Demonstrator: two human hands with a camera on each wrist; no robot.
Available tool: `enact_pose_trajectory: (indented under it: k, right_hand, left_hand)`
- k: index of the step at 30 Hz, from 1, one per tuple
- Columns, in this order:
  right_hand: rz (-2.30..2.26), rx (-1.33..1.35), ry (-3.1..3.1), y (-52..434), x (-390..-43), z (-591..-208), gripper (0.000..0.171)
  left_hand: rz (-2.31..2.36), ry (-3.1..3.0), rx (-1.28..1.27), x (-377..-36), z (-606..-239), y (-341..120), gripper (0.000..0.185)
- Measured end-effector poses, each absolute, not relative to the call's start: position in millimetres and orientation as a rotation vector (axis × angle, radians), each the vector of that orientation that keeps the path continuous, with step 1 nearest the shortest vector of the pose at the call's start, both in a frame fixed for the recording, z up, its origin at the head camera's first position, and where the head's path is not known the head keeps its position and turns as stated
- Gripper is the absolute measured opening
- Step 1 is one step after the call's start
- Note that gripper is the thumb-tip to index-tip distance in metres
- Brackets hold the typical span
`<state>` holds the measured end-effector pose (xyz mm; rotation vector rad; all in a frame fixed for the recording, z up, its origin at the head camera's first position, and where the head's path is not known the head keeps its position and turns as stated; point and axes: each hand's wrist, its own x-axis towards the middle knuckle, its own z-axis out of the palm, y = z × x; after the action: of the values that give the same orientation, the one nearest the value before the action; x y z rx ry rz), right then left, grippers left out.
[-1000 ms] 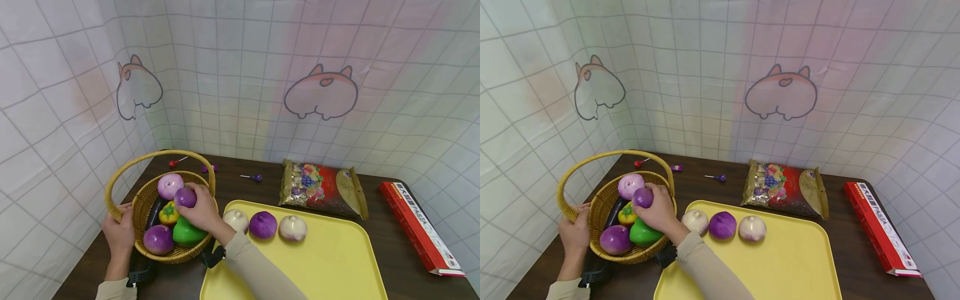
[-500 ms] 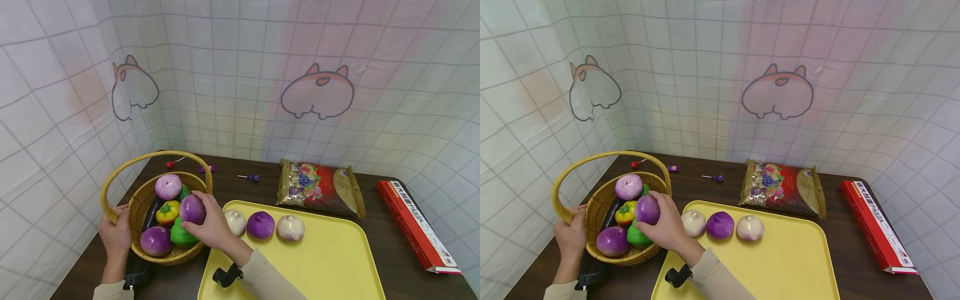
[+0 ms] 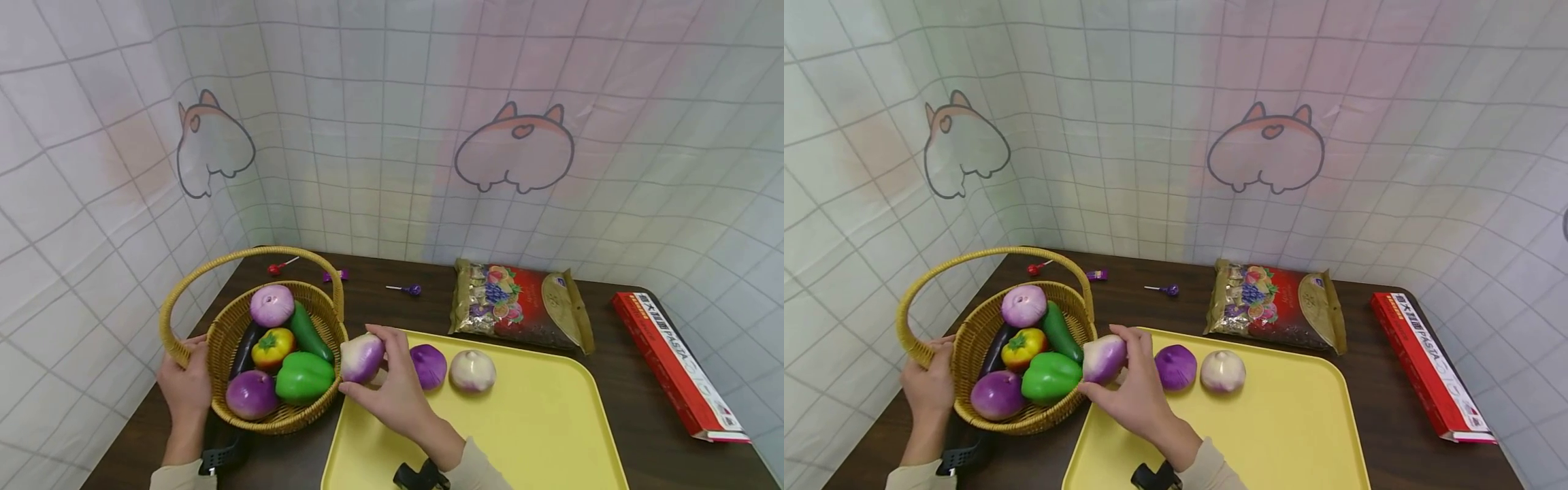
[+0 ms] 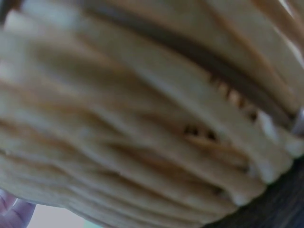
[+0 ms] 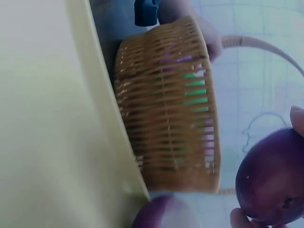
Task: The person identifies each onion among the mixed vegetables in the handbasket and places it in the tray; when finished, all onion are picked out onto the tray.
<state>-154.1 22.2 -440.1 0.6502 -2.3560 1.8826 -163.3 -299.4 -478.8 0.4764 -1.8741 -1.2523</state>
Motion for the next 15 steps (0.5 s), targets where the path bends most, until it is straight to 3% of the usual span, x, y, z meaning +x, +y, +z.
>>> enact_pose_trajectory:
  k: [15]
  right_hand:
    - [1.834, 0.541, -2.417, 62, -129, -471, 0.082]
  left_hand:
    - [-1.253, -1.872, 0.461, -163, -478, -300, 0.018]
